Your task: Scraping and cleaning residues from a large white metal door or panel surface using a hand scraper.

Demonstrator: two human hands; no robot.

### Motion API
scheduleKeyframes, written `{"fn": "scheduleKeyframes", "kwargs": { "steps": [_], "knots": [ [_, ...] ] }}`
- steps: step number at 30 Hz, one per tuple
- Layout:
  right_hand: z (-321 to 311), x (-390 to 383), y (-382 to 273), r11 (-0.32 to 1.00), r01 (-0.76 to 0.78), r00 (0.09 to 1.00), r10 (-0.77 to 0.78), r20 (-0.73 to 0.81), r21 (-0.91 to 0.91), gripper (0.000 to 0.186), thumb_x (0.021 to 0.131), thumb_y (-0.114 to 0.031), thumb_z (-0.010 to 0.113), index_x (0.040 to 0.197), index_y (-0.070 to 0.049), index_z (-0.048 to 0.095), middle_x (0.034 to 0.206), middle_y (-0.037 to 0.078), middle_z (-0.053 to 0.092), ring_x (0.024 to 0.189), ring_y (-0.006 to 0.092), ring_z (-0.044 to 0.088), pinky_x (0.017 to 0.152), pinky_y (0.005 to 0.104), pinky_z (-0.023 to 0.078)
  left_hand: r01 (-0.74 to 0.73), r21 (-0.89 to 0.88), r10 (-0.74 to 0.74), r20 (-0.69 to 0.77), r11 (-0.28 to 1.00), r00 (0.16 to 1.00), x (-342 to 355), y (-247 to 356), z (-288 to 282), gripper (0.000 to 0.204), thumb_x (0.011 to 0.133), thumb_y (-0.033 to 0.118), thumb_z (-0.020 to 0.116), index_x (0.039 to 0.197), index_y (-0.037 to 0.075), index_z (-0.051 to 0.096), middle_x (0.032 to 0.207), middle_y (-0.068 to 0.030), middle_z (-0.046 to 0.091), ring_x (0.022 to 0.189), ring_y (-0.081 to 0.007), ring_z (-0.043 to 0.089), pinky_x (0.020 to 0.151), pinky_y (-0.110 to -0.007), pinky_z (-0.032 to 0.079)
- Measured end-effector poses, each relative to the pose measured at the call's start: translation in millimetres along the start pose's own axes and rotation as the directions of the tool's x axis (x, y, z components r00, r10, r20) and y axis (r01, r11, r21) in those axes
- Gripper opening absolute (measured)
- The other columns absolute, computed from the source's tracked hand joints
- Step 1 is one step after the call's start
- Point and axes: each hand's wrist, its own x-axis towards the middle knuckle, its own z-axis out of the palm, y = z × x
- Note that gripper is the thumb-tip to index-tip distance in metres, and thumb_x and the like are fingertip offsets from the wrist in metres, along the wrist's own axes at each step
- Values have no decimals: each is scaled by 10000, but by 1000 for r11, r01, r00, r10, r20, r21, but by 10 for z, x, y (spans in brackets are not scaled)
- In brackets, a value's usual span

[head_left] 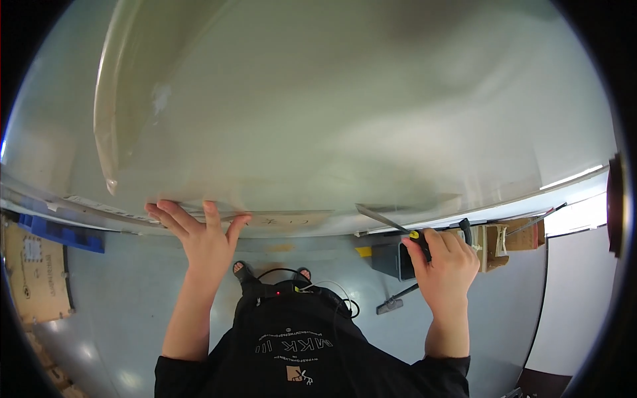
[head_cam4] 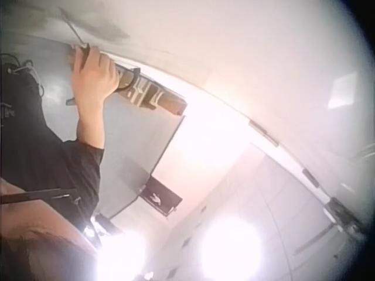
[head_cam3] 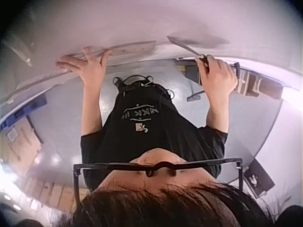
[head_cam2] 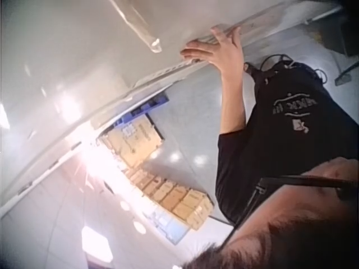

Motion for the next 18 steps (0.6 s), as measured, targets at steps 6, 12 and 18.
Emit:
{"fn": "scheduleKeyframes", "kwargs": {
  "steps": [6, 12, 18],
  "knots": [
    [-236, 228, -91, 994, 64, 995, -57, 80, -84, 311, 788, -327, 851, 863, -74, 687, 665, 16, 543, 615, 210, 584, 533, 359, 432, -27, 26, 27, 18, 999, 999, 36, 9, 8, 1191, 877, 600, 745, 1673, 268, -77, 1625, -381, -237, 1458, -688, -151, 1103, -835, 30],
    [-239, 239, -168, 992, 51, 995, -41, 93, -115, 301, 783, -321, 849, 849, -75, 689, 671, 20, 558, 619, 221, 590, 539, 367, 444, -43, 35, 42, 18, 998, 999, 15, -14, -2, 1183, 879, 596, 746, 1676, 251, -58, 1624, -387, -227, 1448, -703, -143, 1090, -851, 29],
    [-380, 269, -121, 997, 0, 998, 6, 67, -83, 300, 770, -315, 852, 817, -76, 678, 683, 35, 579, 642, 251, 602, 572, 391, 458, -16, -37, 16, 1, 999, 1000, -55, -17, 66, 1081, 908, 606, 704, 1674, 338, -10, 1632, -359, -251, 1443, -696, -188, 1070, -866, -8]
  ]
}}
